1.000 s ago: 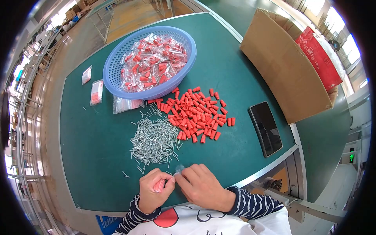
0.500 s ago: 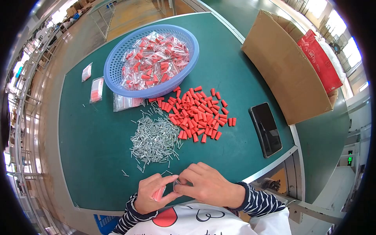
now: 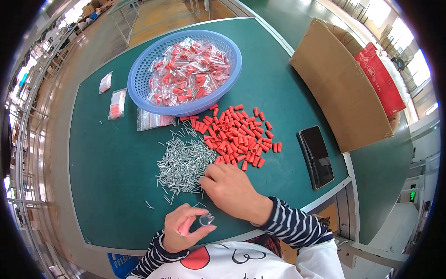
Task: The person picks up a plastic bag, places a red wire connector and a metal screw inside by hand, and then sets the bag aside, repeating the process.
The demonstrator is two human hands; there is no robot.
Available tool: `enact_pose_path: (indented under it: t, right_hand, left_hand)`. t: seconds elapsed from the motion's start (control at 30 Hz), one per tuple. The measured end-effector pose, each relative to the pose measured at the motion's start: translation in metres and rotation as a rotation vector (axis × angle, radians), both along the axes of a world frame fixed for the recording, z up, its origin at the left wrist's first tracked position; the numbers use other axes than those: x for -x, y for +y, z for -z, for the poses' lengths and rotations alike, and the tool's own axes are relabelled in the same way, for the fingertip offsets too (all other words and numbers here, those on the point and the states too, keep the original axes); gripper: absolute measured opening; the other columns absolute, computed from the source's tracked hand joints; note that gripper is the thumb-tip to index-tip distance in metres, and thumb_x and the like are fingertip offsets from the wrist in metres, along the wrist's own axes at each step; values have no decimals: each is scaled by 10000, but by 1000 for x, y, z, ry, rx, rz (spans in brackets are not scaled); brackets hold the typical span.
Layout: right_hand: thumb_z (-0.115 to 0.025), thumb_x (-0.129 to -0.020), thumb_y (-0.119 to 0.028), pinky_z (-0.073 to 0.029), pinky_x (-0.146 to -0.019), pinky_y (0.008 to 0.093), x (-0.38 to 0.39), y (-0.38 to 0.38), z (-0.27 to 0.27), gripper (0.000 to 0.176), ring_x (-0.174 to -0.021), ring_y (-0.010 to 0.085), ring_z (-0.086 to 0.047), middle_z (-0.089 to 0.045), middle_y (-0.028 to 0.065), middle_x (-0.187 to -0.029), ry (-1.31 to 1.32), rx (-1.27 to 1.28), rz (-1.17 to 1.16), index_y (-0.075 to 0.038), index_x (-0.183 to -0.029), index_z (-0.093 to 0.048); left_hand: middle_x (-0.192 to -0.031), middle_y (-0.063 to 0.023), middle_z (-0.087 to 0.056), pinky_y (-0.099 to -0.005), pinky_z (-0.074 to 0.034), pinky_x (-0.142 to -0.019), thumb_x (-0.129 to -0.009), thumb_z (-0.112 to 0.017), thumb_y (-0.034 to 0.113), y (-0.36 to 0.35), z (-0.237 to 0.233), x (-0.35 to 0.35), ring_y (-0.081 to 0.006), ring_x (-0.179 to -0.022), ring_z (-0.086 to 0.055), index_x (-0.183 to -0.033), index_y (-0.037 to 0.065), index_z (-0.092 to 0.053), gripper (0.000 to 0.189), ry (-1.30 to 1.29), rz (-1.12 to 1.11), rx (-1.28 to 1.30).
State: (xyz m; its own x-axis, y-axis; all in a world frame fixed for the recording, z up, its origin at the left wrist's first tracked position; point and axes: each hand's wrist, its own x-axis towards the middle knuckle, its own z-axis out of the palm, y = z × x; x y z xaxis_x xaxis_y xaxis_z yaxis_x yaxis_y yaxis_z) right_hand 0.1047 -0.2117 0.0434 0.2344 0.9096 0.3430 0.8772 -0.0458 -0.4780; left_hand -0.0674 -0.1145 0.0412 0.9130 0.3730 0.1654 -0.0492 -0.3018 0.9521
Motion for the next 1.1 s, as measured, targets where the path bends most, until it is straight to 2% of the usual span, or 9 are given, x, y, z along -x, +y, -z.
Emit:
enact_pose_path:
  t: [0.2,0.3,0.4,0.5,0.6,0.8,0.9,1.0,1.1]
  right_hand:
    - [-613,-744,-127,-452,-720,364,0,19,-4,103,-863,239,-576,-567,77,-854,-255,213,-68,-50,-805,-646]
    - [-646,-704,-148,-425,-684,359,3,26,-4,119,-790,237,-539,-519,54,-802,-350,224,-70,-57,-770,-606]
    - [-658,-715,-130,-439,-669,354,3,29,0,112,-815,237,-559,-533,60,-828,-319,220,-40,-61,-794,-619]
    - [-641,-735,-97,-473,-663,367,-6,22,7,108,-838,242,-596,-571,76,-847,-85,132,-48,-39,-826,-654]
    - [-669,-799,-77,-476,-632,328,-11,9,5,98,-808,207,-611,-567,67,-848,191,57,-21,-37,-889,-671]
    - [-670,-928,-181,-423,-610,219,-14,-6,8,164,-727,61,-550,-579,-33,-836,1224,37,54,-34,-999,-683]
    - [-684,-923,-195,-377,-568,199,-16,-10,-12,194,-687,31,-499,-574,-59,-805,1574,110,154,-32,-1029,-683]
    - [-694,-916,-193,-322,-529,183,-16,-14,-3,195,-645,19,-456,-562,-59,-774,1852,59,105,-36,-1031,-683]
    - [-691,-916,-196,-282,-500,185,-11,-13,-5,178,-615,14,-420,-547,-63,-762,1953,55,197,-40,-1001,-675]
  left_hand:
    - [-718,-82,-577,-295,-446,-524,-674,-859,82,-2,1,1,-207,-575,-549,-972,46,-679,349,36,17,0]
    - [-724,-86,-582,-298,-450,-525,-675,-856,83,-1,-1,-2,-215,-579,-554,-963,47,-676,342,25,23,-31]
    - [-726,-87,-583,-299,-449,-523,-676,-855,83,-3,-2,-2,-217,-576,-549,-956,48,-673,336,20,-2,-41]
    - [-722,-62,-571,-264,-406,-532,-670,-860,68,-3,2,-1,-157,-583,-508,-970,36,-672,355,1,-36,-49]
    - [-714,-42,-557,-240,-375,-536,-670,-857,52,-4,7,-1,-117,-588,-477,-982,28,-672,364,-21,-74,-43]
    - [-728,-19,-538,-225,-337,-521,-682,-843,30,-4,4,-7,-78,-579,-428,-1004,17,-668,367,-1,-183,-29]
    - [-748,-9,-532,-217,-314,-511,-694,-836,22,-6,1,-14,-58,-577,-398,-1011,12,-665,360,6,-234,-6]
    - [-763,-4,-529,-211,-299,-506,-707,-828,13,-9,3,-19,-44,-580,-379,-1012,7,-663,347,-7,-252,24]
    - [-776,-4,-531,-209,-296,-506,-714,-824,7,-10,5,-23,-41,-582,-376,-1011,1,-660,340,-14,-247,14]
